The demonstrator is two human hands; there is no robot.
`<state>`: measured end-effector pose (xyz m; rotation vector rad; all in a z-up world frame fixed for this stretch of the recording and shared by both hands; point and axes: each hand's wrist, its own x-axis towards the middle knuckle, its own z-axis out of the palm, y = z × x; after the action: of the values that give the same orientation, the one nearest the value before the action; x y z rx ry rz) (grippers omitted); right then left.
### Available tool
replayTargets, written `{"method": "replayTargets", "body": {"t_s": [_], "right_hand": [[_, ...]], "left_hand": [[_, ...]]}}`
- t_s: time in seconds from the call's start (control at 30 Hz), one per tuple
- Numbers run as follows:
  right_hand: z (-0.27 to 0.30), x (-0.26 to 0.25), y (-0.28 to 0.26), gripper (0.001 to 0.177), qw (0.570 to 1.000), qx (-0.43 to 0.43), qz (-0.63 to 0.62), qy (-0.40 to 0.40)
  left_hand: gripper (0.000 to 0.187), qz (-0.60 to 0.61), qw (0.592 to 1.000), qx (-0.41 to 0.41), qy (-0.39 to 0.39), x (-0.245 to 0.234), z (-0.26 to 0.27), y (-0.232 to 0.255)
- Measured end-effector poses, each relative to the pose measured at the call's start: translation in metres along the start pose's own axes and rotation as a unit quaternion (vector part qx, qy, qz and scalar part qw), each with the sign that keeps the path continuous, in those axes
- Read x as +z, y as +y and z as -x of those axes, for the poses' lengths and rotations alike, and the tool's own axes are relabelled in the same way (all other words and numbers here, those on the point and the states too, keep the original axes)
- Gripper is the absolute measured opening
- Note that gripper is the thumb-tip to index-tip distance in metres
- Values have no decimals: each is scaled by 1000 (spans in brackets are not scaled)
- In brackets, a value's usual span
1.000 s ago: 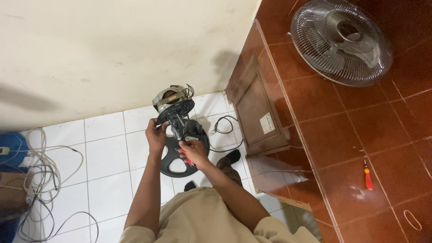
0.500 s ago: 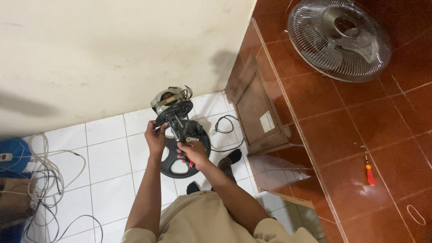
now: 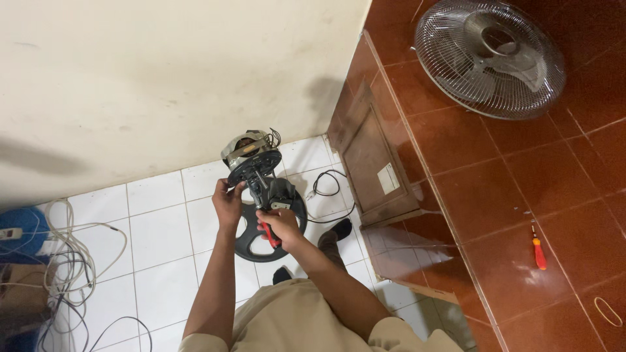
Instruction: The person uses a screwdriver to tighten screws on the motor housing of a disassembled pedestal fan. They repeatedly adjust the motor and base while working on the central shaft area.
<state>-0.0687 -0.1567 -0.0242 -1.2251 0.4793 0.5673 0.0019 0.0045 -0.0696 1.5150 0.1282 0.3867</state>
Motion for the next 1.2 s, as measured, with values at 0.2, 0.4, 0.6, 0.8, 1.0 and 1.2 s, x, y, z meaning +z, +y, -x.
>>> {"method": "replayTargets", "body": {"t_s": [0.2,0.4,0.6,0.8,1.0,1.2], "right_hand": [[-11,-4,0,51,997,57,-37,-39],[-3,4,-8,44,999,28,-4,-46],[5,9,-24,33,998,28,6,-62],[7,7,-26,29,998,11,15,-68],[-3,4,-14,26,998,-5,42,-56],[-10,-1,-7,28,998,-6,15,-66]], "left_hand": [[18,-11,1000,13,-1,0,1,-6],[20,-39,999,-19,11,0,4,-4],[38,114,993,-6,41,0,7,3],[24,94,994,-4,49,2,33,8],[21,-22,994,-95,47,8,32,24],[18,-60,990,-126,30,7,27,24]]}}
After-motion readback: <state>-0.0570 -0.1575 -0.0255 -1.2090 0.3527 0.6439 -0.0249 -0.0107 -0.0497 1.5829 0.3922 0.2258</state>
